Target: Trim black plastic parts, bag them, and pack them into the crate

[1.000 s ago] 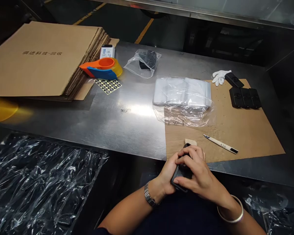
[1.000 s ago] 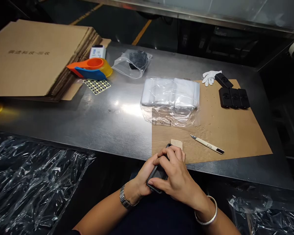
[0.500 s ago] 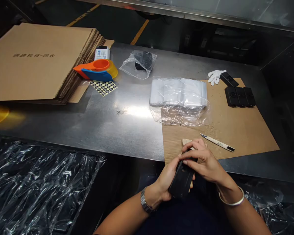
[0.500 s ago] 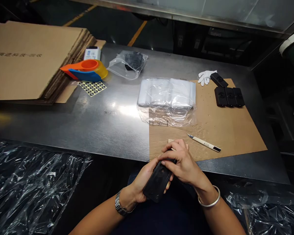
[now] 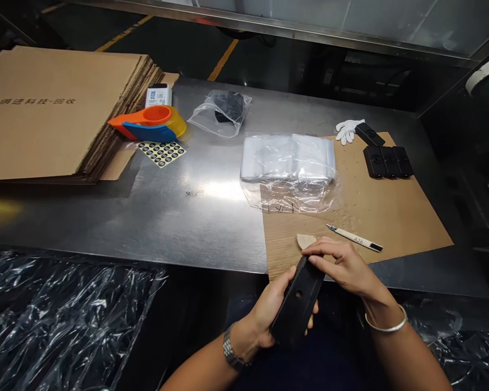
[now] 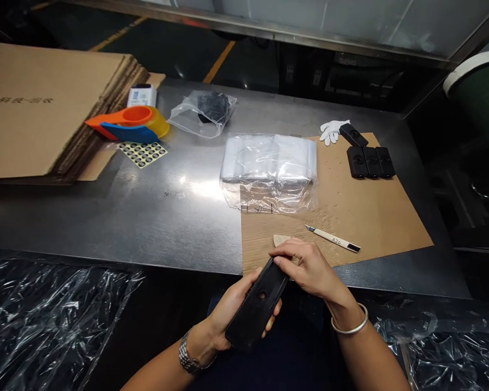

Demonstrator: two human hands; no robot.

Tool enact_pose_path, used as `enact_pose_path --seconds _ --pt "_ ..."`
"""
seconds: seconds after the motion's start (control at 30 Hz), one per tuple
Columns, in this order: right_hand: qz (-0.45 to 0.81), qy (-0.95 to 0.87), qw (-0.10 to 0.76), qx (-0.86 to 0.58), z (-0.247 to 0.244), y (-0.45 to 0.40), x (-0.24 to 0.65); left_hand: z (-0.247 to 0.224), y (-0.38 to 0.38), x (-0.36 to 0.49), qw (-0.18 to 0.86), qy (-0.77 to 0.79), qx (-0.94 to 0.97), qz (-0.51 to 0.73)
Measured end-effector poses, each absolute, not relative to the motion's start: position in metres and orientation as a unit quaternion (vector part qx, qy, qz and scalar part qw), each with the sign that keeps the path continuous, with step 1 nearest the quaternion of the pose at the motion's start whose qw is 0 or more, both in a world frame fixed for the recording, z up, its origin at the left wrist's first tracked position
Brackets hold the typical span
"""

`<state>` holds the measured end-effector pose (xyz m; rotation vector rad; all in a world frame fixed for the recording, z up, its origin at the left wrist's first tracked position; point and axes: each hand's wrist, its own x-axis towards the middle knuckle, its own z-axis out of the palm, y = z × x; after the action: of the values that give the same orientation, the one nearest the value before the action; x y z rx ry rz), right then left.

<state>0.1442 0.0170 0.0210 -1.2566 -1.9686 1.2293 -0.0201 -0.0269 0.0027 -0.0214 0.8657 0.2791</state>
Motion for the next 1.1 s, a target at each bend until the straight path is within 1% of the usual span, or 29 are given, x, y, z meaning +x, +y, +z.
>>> enact_pose_path --seconds 0.1,0.17,0.33,0.37,0.5,0.6,0.7,0.8,0.93,1.0,1.1 --pt "0.424 -0.741 0.253 -0.455 0.022 0.016 0.144 0.002 -0.028 -0.02 0.899 0.416 -0.005 0.137" --pt "0.44 -0.726 0.261 -0.46 0.019 0.017 0.144 0.001 -0.029 -0.02 0.899 0.415 0.001 0.141" --pt "0.51 -0.553 0.34 -0.565 0.005 0.011 0.145 0.001 -0.028 -0.02 0.883 0.422 0.014 0.205" --pt "0.509 -0.538 0.341 -0.579 0.003 0.006 0.144 0.0 -0.028 -0.019 0.873 0.434 0.018 0.222" --pt "0.493 -0.56 0.298 -0.595 -0.003 -0.017 0.13 0.0 -0.031 -0.015 0.798 0.503 0.093 0.317" --pt "0.504 -0.532 0.294 -0.614 -0.005 -0.024 0.117 0.0 -0.035 -0.015 0.733 0.527 0.199 0.38" --pt "0.459 -0.526 0.3 -0.65 -0.005 -0.021 0.109 -0.001 -0.039 -0.017 0.703 0.521 0.256 0.411" --pt "0.43 -0.539 0.308 -0.656 -0.004 -0.019 0.106 -0.005 -0.041 -0.018 0.703 0.527 0.23 0.419" --pt "0.494 -0.545 0.301 -0.607 -0.003 -0.029 0.102 -0.006 -0.038 -0.018 0.722 0.511 0.146 0.443" --pt "0.502 -0.563 0.304 -0.582 -0.002 -0.04 0.1 -0.004 -0.034 -0.018 0.743 0.481 0.104 0.453" --pt "0.515 -0.577 0.302 -0.557 0.003 -0.055 0.1 -0.003 -0.029 -0.02 0.792 0.448 0.02 0.414"
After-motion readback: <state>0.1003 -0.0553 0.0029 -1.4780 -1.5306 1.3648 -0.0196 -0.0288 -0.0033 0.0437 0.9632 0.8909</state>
